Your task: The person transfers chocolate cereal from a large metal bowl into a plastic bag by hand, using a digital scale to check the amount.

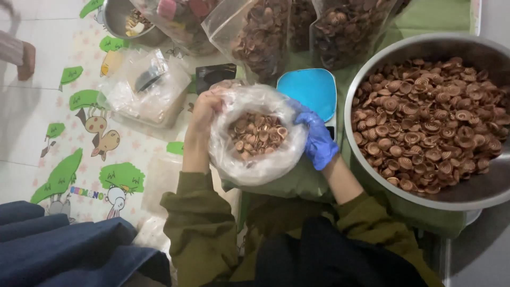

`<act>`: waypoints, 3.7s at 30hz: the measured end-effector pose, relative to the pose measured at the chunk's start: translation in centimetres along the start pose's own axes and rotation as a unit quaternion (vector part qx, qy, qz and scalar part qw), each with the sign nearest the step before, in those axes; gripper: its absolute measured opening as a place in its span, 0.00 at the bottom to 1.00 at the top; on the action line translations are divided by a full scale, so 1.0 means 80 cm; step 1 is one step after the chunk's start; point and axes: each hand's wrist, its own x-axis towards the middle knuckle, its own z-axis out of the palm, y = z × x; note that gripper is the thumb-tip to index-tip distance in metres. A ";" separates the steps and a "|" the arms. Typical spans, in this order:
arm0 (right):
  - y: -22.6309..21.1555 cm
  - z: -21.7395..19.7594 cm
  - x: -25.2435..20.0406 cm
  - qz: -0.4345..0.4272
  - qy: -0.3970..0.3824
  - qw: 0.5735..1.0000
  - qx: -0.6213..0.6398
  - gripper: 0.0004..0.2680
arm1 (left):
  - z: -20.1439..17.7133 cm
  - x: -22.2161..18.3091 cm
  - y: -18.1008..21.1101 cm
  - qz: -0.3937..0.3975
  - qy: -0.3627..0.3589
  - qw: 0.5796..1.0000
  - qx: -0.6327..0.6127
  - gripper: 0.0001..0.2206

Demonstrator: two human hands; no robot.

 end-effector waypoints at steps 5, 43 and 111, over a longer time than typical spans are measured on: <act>-0.007 -0.061 -0.003 -0.395 -0.076 0.808 -0.431 0.18 | 0.053 -0.070 0.046 0.138 0.010 0.984 0.114 0.31; -0.013 -0.034 -0.049 -0.373 -0.225 0.703 -0.562 0.43 | 0.115 -0.168 -0.017 0.347 0.283 0.814 0.369 0.20; -0.034 0.022 -0.019 -0.265 -0.236 0.697 -0.623 0.36 | 0.107 -0.151 -0.012 0.277 0.098 0.788 0.541 0.22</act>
